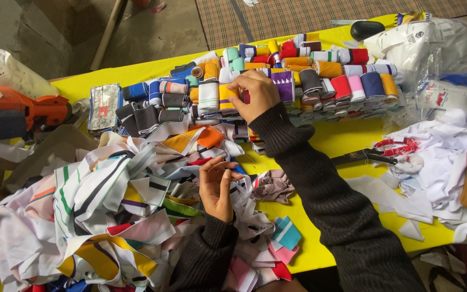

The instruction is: The person folds small pieces of fabric by hand on a yellow table, creating neat stacks of folded items. The person handles multiple fabric pieces sequentially, folding each one and placing it into a growing pile.

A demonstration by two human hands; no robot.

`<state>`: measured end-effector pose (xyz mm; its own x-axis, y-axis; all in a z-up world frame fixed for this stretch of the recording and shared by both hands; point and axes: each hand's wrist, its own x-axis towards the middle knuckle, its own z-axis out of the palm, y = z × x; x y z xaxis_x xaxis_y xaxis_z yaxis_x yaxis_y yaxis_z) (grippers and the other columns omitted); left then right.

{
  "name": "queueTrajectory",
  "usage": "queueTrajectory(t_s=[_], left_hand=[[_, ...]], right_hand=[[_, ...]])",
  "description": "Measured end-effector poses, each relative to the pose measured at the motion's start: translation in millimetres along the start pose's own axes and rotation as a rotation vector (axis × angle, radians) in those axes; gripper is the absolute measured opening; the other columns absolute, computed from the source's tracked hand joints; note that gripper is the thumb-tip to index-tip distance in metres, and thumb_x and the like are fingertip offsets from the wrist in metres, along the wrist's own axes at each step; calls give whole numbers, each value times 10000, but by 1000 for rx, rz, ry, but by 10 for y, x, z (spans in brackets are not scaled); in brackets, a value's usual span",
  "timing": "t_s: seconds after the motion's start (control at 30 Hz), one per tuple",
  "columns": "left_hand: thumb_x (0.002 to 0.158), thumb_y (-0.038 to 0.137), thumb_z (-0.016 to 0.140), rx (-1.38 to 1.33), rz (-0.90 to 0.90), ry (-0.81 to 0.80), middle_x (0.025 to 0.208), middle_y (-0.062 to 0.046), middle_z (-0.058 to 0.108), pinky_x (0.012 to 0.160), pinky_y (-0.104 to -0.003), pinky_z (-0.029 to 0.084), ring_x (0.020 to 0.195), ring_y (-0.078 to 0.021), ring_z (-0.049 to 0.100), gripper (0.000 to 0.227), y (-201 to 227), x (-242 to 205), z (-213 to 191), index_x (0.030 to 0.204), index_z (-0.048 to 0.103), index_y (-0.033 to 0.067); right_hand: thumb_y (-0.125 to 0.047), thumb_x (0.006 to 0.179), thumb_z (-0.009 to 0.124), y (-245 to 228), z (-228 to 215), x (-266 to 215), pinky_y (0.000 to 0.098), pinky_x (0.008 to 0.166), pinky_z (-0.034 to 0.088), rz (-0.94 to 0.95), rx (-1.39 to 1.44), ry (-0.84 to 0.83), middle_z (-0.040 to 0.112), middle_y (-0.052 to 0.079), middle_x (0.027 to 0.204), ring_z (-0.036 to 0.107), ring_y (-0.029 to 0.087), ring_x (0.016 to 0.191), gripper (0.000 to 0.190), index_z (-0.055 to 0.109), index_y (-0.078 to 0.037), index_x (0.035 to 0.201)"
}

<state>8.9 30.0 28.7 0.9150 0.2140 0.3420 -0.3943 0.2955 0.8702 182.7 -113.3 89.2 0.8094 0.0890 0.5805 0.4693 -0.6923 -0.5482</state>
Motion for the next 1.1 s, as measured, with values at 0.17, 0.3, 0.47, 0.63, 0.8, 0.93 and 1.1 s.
queueTrajectory(t_s=[0.17,0.3,0.47,0.63,0.8,0.93,1.1], left_hand=[[1012,25,508,-13,-6,-6,1007,-239,682,725,-315,622,748,-213,726,322,-39,16,-42,1317,487,-76],[1020,28,501,-21,2,7,1001,-231,680,725,-315,624,759,-215,729,325,-37,28,-77,1329,473,-69],[1017,25,509,-38,-19,26,980,-243,677,724,-340,630,732,-240,727,319,-71,45,-122,1322,473,-62],[1031,45,515,-2,-6,31,991,-233,687,720,-340,639,738,-235,733,295,-78,120,-156,1309,481,-48],[1048,65,512,-21,-69,-38,1022,-197,697,756,-328,646,793,-207,743,295,-139,340,-207,1335,504,-2],[1047,98,511,8,-150,-103,1013,-189,703,774,-291,627,810,-192,748,282,-225,366,-207,1310,527,-4],[1014,231,617,422,-155,-430,882,-149,761,755,-381,597,791,-258,760,248,12,303,-150,1181,689,62]], right_hand=[[-102,780,869,-91,-182,-69,398,807,518,-66,-40,24,680,34,940,662,252,906,189,779,-176,930],[-179,940,764,-216,-418,-442,322,640,461,-144,216,-18,647,-8,708,616,175,630,45,763,-164,898],[-190,886,777,-262,-531,-1195,291,544,494,8,382,-240,669,22,614,615,171,506,76,752,-146,829],[-242,871,759,18,-446,-1851,299,554,511,128,295,-450,699,22,659,624,186,517,79,742,-168,851],[-755,671,785,-60,-388,-2194,431,796,486,-163,269,-706,721,76,920,697,289,900,620,691,-201,935],[-380,806,807,427,-106,-2365,392,791,495,-130,317,-695,753,53,893,716,289,903,203,728,-195,835],[-197,841,742,667,-311,-2093,263,764,534,433,508,-345,761,-25,797,682,97,756,199,762,-222,1038]])
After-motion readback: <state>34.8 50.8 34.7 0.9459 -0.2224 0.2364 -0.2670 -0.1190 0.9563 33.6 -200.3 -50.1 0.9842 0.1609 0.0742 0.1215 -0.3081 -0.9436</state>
